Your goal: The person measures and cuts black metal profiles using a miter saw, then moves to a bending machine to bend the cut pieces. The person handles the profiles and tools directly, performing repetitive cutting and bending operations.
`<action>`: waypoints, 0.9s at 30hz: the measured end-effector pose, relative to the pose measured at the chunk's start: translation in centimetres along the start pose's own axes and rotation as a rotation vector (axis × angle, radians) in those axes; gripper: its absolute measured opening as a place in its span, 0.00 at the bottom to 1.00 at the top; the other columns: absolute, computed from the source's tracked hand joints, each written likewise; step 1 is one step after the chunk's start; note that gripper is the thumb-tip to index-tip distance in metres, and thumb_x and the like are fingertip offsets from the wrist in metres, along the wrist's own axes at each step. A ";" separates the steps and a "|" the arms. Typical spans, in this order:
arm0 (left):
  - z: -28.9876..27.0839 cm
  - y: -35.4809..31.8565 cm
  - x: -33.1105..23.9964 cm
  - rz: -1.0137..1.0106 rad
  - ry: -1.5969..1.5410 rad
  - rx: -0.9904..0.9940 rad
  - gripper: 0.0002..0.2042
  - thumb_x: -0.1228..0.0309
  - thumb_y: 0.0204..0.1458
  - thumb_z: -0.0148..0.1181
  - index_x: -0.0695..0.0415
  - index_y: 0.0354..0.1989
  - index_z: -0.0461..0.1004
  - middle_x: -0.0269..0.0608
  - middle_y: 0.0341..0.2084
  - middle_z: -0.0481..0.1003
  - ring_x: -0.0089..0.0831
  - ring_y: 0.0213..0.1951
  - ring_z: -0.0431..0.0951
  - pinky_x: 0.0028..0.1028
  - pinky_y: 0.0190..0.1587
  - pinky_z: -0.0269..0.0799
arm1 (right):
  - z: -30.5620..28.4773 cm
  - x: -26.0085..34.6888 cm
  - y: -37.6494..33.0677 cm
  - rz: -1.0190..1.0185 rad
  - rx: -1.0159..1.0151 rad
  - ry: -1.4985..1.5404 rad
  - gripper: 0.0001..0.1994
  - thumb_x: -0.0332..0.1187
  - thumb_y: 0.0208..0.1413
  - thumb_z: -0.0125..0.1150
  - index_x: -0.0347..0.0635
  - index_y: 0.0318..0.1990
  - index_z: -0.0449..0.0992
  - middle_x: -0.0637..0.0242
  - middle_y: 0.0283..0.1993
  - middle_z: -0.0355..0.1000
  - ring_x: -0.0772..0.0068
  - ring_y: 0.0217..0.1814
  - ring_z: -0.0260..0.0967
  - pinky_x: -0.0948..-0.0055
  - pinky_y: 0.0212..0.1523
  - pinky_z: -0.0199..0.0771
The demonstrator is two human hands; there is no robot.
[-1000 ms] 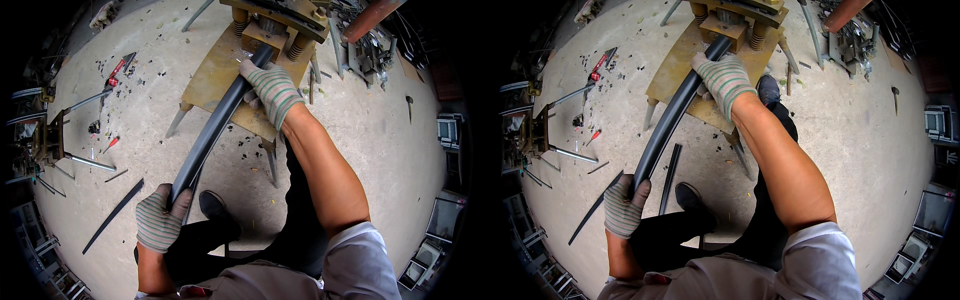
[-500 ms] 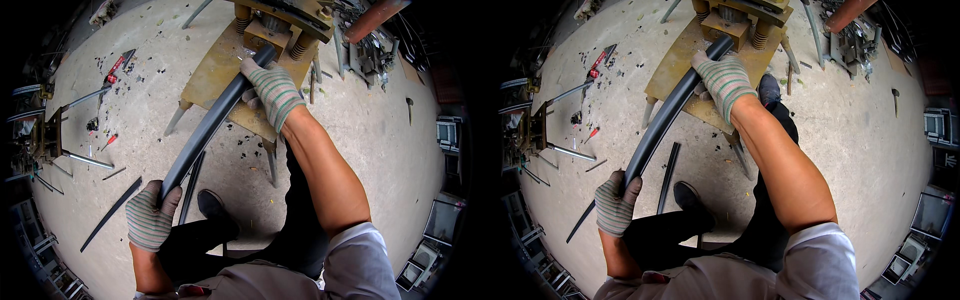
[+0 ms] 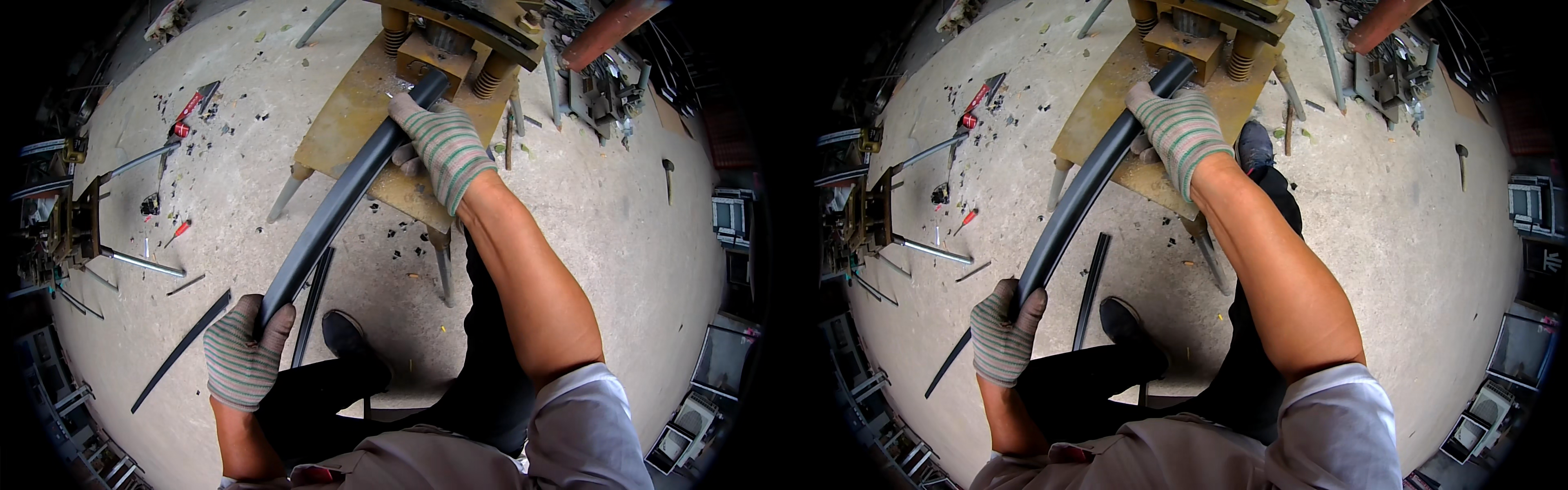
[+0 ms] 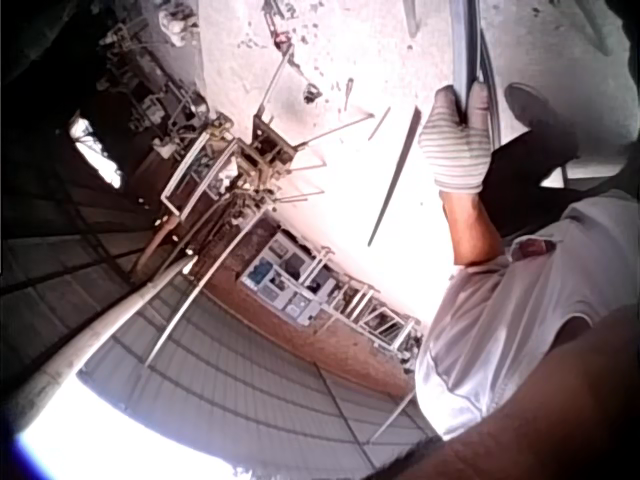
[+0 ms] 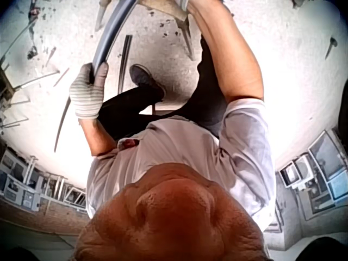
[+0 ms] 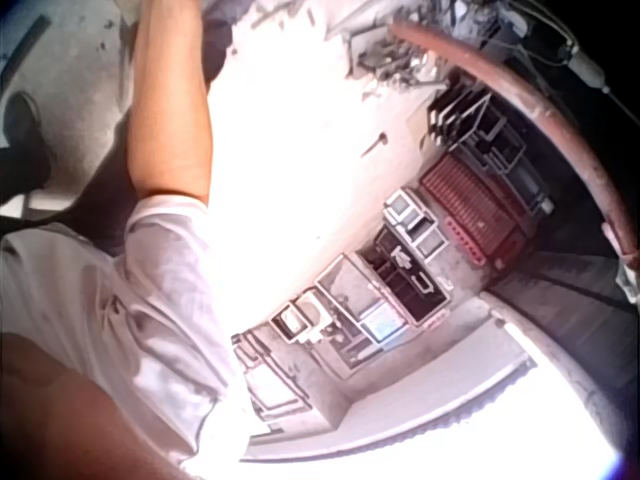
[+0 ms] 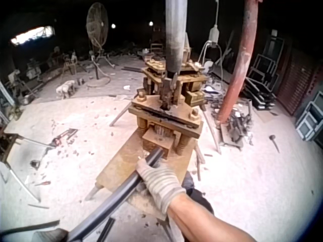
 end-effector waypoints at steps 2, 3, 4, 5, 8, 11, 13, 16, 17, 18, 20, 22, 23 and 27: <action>0.0 0.0 0.0 -0.007 -0.008 0.000 0.18 0.58 0.60 0.70 0.64 0.34 0.77 0.38 0.15 0.69 0.24 0.21 0.67 0.29 0.26 0.65 | 0.0 0.0 -0.1 -0.002 -0.002 0.009 0.19 0.46 0.67 0.64 0.36 0.48 0.74 0.64 0.32 0.76 0.78 0.20 0.71 0.80 0.17 0.72; 0.0 0.0 0.0 -0.015 -0.013 0.005 0.18 0.58 0.60 0.70 0.64 0.34 0.77 0.38 0.15 0.70 0.24 0.21 0.67 0.29 0.26 0.65 | 0.0 0.1 -0.1 -0.002 -0.002 0.014 0.19 0.46 0.67 0.64 0.36 0.48 0.74 0.64 0.32 0.76 0.78 0.20 0.71 0.80 0.17 0.72; 0.0 0.0 0.0 -0.022 -0.018 0.009 0.18 0.58 0.60 0.70 0.64 0.34 0.77 0.38 0.15 0.70 0.23 0.21 0.67 0.28 0.26 0.65 | 0.0 0.1 -0.1 0.000 -0.003 0.011 0.19 0.46 0.67 0.64 0.36 0.48 0.74 0.64 0.32 0.76 0.78 0.20 0.71 0.80 0.17 0.72; 0.0 0.0 0.0 -0.025 -0.018 0.010 0.18 0.58 0.60 0.70 0.64 0.34 0.77 0.38 0.15 0.70 0.23 0.21 0.67 0.28 0.26 0.65 | 0.0 0.1 -0.2 0.002 -0.002 0.008 0.19 0.46 0.67 0.64 0.36 0.48 0.74 0.65 0.32 0.76 0.78 0.20 0.71 0.80 0.17 0.72; 0.1 0.1 -0.1 -0.030 -0.021 0.013 0.18 0.58 0.60 0.70 0.63 0.34 0.77 0.38 0.15 0.70 0.23 0.21 0.67 0.28 0.26 0.65 | -0.1 0.1 -0.1 -0.002 -0.003 0.006 0.19 0.46 0.67 0.64 0.36 0.48 0.74 0.65 0.31 0.76 0.78 0.20 0.71 0.80 0.17 0.72; -0.1 0.0 -0.2 -0.033 -0.024 0.011 0.18 0.58 0.60 0.69 0.63 0.34 0.77 0.37 0.15 0.70 0.23 0.21 0.66 0.28 0.26 0.65 | 0.0 0.0 0.0 -0.017 0.004 0.023 0.19 0.45 0.67 0.64 0.36 0.48 0.74 0.65 0.32 0.76 0.78 0.20 0.71 0.80 0.17 0.72; -0.2 0.0 -0.1 -0.029 -0.023 0.006 0.18 0.58 0.60 0.69 0.63 0.34 0.77 0.37 0.15 0.69 0.23 0.21 0.66 0.28 0.26 0.65 | 0.0 0.0 0.0 -0.015 0.004 0.021 0.18 0.45 0.67 0.64 0.36 0.48 0.74 0.64 0.32 0.76 0.78 0.20 0.71 0.80 0.17 0.72; -0.2 0.1 -0.1 -0.018 -0.010 0.010 0.18 0.58 0.60 0.69 0.63 0.34 0.77 0.37 0.15 0.69 0.23 0.21 0.66 0.28 0.26 0.64 | -0.1 0.0 0.0 -0.009 0.001 0.008 0.18 0.45 0.67 0.64 0.36 0.48 0.74 0.64 0.32 0.76 0.78 0.21 0.71 0.80 0.18 0.72; -0.2 0.1 -0.1 -0.014 -0.012 0.005 0.18 0.58 0.60 0.69 0.63 0.34 0.77 0.37 0.15 0.69 0.23 0.21 0.66 0.29 0.26 0.64 | -0.1 -0.2 0.2 -0.018 0.002 0.014 0.18 0.45 0.67 0.63 0.36 0.48 0.74 0.64 0.33 0.76 0.78 0.21 0.71 0.80 0.18 0.72; -0.2 0.2 -0.1 -0.010 -0.015 0.000 0.18 0.57 0.60 0.69 0.63 0.34 0.77 0.37 0.15 0.68 0.23 0.21 0.65 0.29 0.26 0.64 | -0.1 -0.2 0.2 -0.028 0.003 0.021 0.18 0.45 0.67 0.63 0.36 0.48 0.74 0.64 0.33 0.76 0.78 0.21 0.71 0.80 0.18 0.72; -0.5 0.4 -0.2 -0.004 -0.009 -0.002 0.18 0.58 0.60 0.69 0.63 0.34 0.78 0.40 0.16 0.69 0.27 0.21 0.67 0.30 0.26 0.65 | -0.2 0.1 0.2 -0.022 -0.012 0.021 0.18 0.45 0.67 0.63 0.36 0.48 0.74 0.64 0.33 0.76 0.78 0.22 0.72 0.80 0.18 0.73; -0.8 0.8 -0.3 -0.003 0.008 0.004 0.17 0.58 0.59 0.70 0.63 0.35 0.79 0.46 0.17 0.72 0.33 0.20 0.72 0.31 0.27 0.68 | -0.1 0.1 0.2 -0.006 -0.025 0.027 0.18 0.44 0.67 0.63 0.36 0.48 0.74 0.64 0.33 0.76 0.77 0.22 0.72 0.80 0.18 0.73; -1.2 0.8 -0.2 0.006 0.013 -0.009 0.17 0.59 0.59 0.70 0.63 0.35 0.79 0.46 0.17 0.72 0.33 0.20 0.72 0.32 0.27 0.68 | 0.2 0.1 0.1 0.005 -0.022 0.036 0.18 0.44 0.67 0.63 0.36 0.48 0.74 0.64 0.33 0.76 0.77 0.22 0.73 0.80 0.18 0.74; -1.7 1.6 0.4 0.010 -0.009 -0.019 0.17 0.58 0.61 0.69 0.63 0.35 0.77 0.40 0.17 0.69 0.27 0.22 0.67 0.30 0.28 0.65 | 0.3 0.0 0.2 0.007 -0.024 0.038 0.18 0.44 0.67 0.63 0.36 0.48 0.74 0.64 0.34 0.77 0.76 0.23 0.74 0.80 0.18 0.75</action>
Point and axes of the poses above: each hand's wrist, its own y-axis towards the middle knuckle, its own z-axis out of the palm, x = y × z, the point moved 10 cm from there along y, towards the middle knuckle
